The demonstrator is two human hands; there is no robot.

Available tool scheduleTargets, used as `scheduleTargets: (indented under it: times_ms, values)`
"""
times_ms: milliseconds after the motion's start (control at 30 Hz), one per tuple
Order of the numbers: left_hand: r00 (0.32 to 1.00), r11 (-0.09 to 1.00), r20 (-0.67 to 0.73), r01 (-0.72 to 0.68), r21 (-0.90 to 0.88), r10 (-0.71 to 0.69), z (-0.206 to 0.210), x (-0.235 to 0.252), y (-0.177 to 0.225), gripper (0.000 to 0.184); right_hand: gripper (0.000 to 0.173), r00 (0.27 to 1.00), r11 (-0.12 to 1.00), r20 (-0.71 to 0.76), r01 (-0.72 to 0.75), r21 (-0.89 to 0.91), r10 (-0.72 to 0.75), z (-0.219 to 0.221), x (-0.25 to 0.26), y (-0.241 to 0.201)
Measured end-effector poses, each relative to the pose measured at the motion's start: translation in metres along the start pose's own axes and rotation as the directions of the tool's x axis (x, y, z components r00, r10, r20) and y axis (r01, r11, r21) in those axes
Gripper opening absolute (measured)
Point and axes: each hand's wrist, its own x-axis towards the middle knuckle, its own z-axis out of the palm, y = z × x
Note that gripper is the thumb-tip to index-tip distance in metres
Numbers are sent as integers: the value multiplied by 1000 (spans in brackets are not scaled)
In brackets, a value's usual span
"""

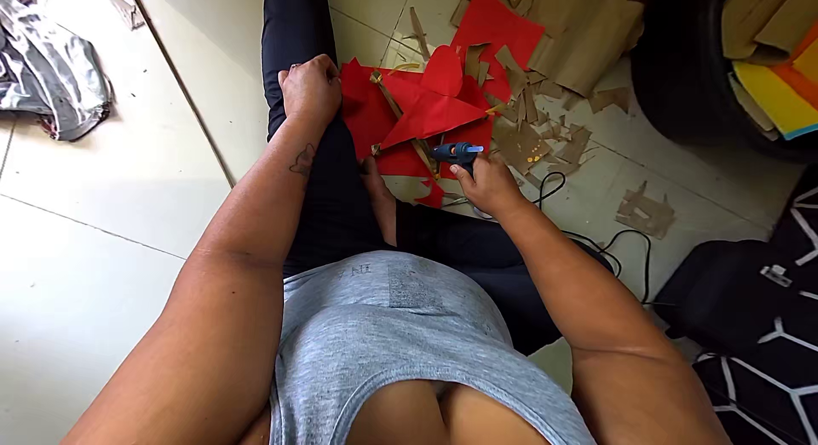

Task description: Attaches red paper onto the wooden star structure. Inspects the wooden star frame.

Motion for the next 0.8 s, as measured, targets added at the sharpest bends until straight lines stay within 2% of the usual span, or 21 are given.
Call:
scheduleTargets:
  times_ms: [167,467,667,800]
  values:
    - [1000,1000,8,3,12,-3,0,-1,1,28,43,992,997,-122,22,76,-12,1,6,-3]
    - [1000,1000,12,7,4,-7,-1,-1,1,28,44,997,998,-65,50,29,-48,3,6,0]
    - [1000,1000,6,2,11,-2,0,-1,1,28,41,992,995,-119,56,84,-46,3,6,0]
    - [1000,1000,6,-2,-2,2,-1,-1,1,29,42,992,995,-100,76,60,-70,6,6,2]
